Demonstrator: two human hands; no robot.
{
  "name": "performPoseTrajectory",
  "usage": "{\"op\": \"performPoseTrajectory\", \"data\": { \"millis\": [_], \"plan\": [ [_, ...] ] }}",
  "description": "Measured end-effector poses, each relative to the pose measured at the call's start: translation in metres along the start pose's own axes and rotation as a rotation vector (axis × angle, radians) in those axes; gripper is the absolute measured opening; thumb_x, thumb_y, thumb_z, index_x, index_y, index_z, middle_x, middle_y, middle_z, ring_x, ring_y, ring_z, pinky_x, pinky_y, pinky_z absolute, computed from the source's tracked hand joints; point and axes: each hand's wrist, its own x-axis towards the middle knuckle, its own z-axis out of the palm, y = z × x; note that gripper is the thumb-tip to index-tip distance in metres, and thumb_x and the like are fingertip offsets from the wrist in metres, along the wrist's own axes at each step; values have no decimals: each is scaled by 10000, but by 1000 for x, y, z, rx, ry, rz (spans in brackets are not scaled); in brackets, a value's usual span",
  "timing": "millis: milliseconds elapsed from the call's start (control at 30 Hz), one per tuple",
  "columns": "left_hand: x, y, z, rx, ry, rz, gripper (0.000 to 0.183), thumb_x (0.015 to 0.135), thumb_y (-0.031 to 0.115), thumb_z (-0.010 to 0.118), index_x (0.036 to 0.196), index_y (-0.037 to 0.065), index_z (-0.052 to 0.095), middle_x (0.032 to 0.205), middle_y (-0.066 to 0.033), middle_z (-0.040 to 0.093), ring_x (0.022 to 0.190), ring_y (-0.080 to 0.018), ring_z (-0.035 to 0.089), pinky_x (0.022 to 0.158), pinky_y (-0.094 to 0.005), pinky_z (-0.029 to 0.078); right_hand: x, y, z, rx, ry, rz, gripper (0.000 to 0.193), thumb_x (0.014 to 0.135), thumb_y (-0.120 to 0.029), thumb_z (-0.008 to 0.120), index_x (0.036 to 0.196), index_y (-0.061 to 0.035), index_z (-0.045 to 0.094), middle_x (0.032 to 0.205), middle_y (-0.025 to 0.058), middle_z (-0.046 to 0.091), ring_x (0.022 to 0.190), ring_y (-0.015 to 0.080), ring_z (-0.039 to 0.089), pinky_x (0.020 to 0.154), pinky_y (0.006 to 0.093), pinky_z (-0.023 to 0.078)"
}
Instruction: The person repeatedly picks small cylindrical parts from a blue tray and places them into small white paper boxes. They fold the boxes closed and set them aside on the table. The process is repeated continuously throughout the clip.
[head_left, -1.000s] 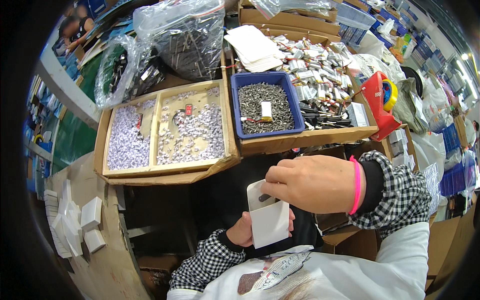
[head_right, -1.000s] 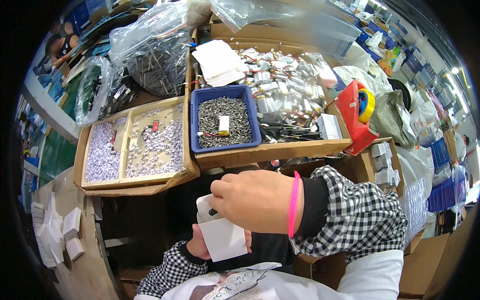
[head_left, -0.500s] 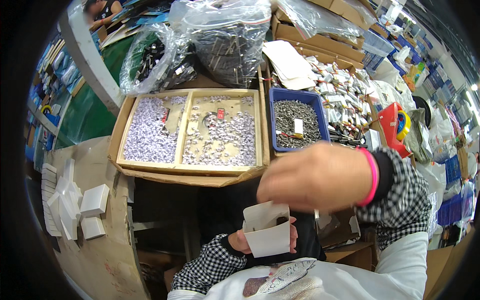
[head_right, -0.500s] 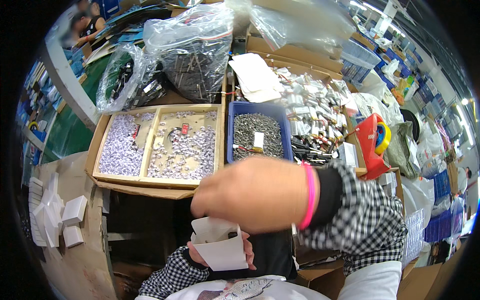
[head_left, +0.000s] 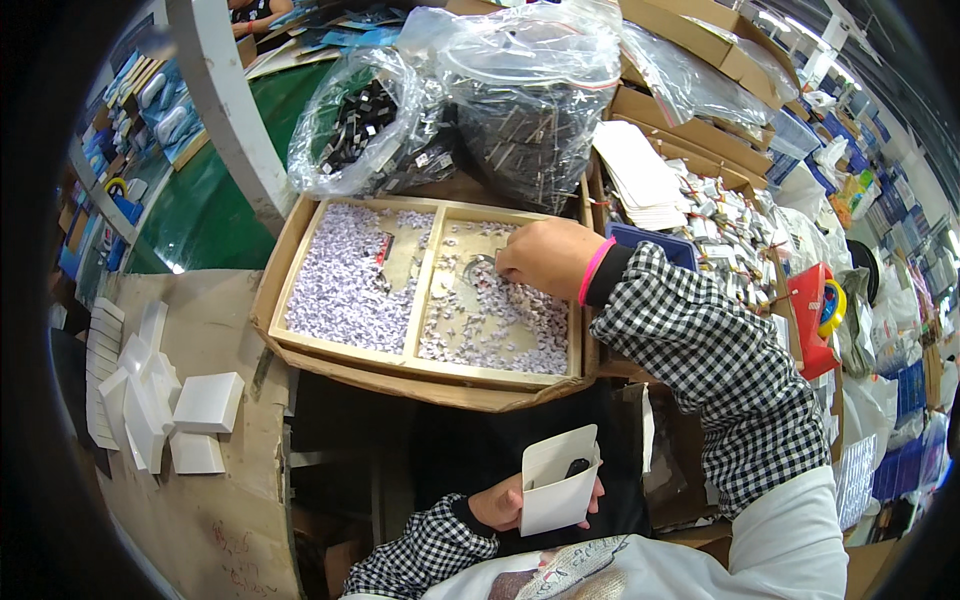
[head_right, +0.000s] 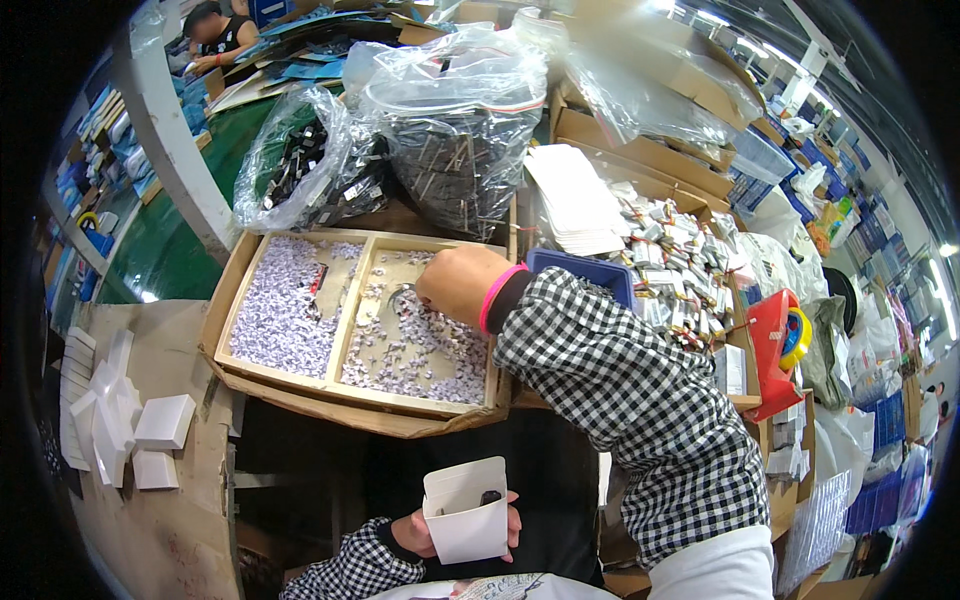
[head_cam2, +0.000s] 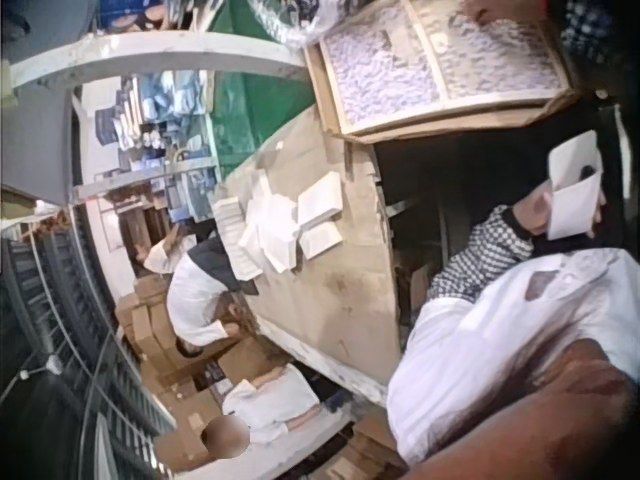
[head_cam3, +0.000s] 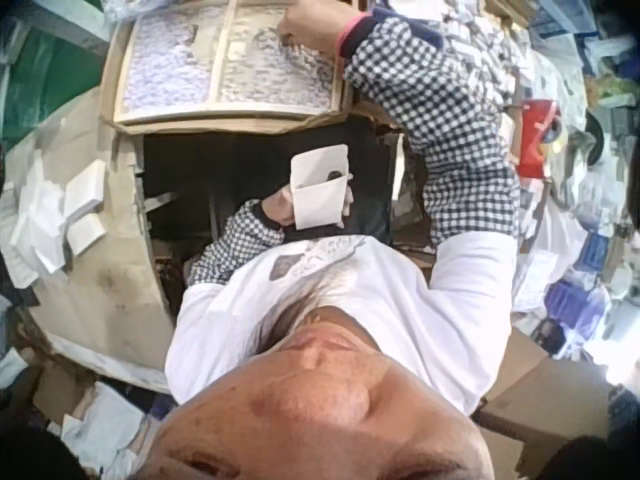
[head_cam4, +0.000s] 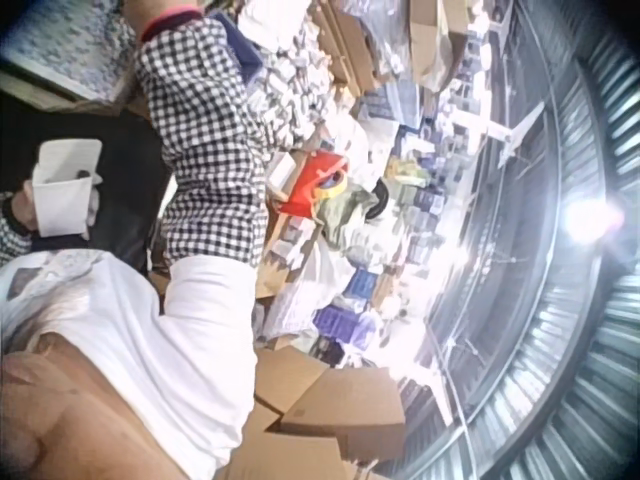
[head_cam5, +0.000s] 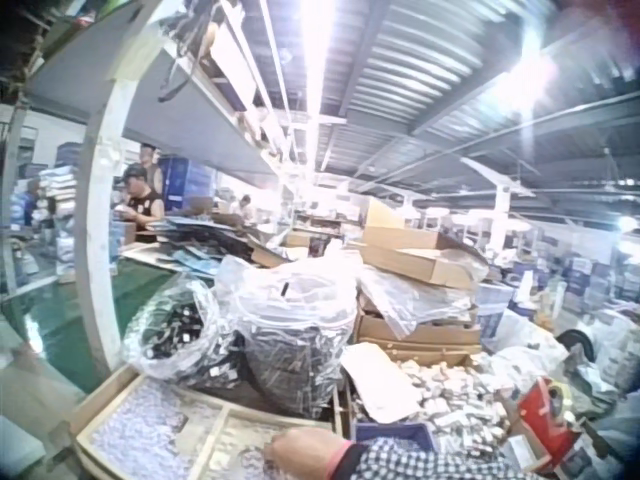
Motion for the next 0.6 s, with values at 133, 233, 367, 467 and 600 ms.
{"op": "performPoseTrajectory", "data": {
  "millis": [133,233,367,467,600],
  "plan": [
    [-5,6,-5,-24,21,21,1198,591,629,777,1415,-26,205,1279,-204,445,1180,-314,485,972,-489,432,5,1,-8,-2,-80,-67,108,796,-151,602,847,-65,643,795,113,615,800,291,616,723,395,503],
    [-7,10,-8,40,-30,35,1148,647,672,704,1427,13,181,1305,-166,427,1173,-246,480,960,-422,452,9,-3,-19,182,-25,-15,116,746,-103,621,843,-41,613,750,138,614,718,295,626,648,377,502],
    [-10,12,-9,71,-38,29,1141,653,679,688,1432,18,181,1307,-169,426,1170,-245,482,962,-422,452,29,-3,-29,328,100,-110,164,742,-74,635,900,-30,643,778,147,647,700,290,641,640,354,515],
    [-12,12,-10,83,-34,17,1145,658,685,680,1432,7,177,1310,-172,421,1171,-246,479,962,-420,452,59,-7,-24,309,208,-255,142,768,-75,628,893,-25,672,807,143,658,724,284,646,674,350,521],
    [-15,11,-14,103,-27,23,1139,674,701,654,1430,-4,175,1315,-176,413,1176,-250,473,963,-420,453,93,-18,-21,131,139,-230,139,763,-163,673,844,-52,697,814,120,649,762,293,633,711,373,515]
  ]
}}
